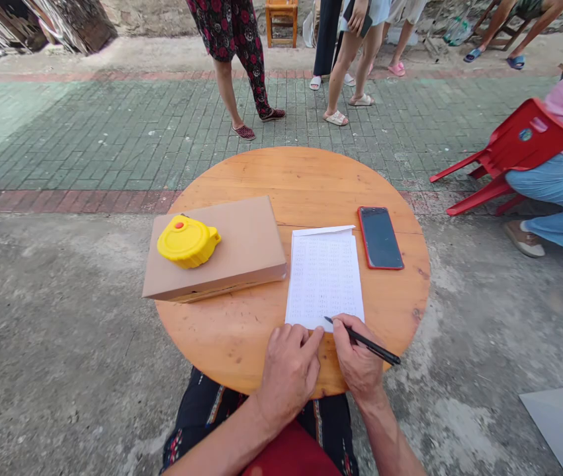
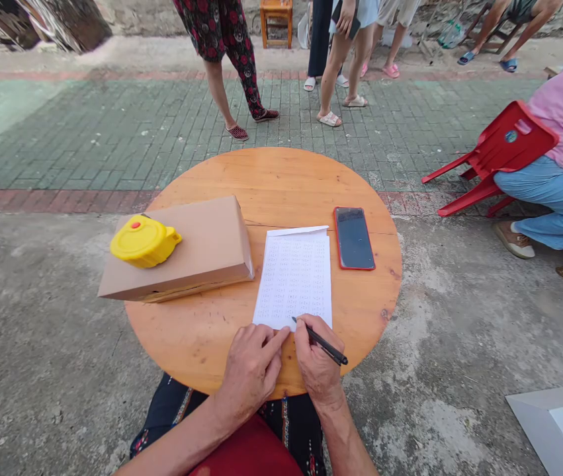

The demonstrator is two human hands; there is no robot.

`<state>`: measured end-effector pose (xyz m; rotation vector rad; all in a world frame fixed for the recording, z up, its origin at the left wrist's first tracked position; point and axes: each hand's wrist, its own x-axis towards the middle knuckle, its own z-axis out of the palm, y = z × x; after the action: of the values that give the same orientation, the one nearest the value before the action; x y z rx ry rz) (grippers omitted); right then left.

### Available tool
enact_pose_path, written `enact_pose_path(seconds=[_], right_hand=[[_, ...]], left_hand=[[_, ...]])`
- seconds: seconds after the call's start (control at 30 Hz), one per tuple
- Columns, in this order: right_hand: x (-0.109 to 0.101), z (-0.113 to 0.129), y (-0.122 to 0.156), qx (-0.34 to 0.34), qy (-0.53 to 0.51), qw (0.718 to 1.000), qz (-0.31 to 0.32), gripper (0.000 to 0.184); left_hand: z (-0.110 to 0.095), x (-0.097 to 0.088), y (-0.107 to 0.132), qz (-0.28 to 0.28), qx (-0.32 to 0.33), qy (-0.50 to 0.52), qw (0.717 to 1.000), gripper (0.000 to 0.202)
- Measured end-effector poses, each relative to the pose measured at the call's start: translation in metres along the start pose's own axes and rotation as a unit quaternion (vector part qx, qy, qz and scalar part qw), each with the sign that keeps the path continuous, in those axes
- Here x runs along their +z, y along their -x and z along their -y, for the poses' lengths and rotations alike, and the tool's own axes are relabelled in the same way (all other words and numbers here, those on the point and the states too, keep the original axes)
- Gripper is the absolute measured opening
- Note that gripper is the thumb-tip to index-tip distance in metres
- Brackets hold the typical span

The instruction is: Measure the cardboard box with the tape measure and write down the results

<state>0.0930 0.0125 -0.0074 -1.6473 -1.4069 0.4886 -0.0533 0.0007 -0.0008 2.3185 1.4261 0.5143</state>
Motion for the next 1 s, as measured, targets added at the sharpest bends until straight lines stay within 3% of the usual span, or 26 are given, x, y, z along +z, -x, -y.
enact_pose_path(seconds=[0.4,1.0], right_hand=[[-0.0003,-0.0047,0.0048,0.041,-0.017,0.999,-0.026,0.02],[0.0001,-0.0009,0.0002,0.017,0.013,1.0,-0.016,0.019]], left_hand=[[0.0003,0.0009,0.0011,0.001,0.003,0.001,1.0,0.04],[0.0002,0.0006,0.0013,0.008,0.0,0.008,1.0,0.04]])
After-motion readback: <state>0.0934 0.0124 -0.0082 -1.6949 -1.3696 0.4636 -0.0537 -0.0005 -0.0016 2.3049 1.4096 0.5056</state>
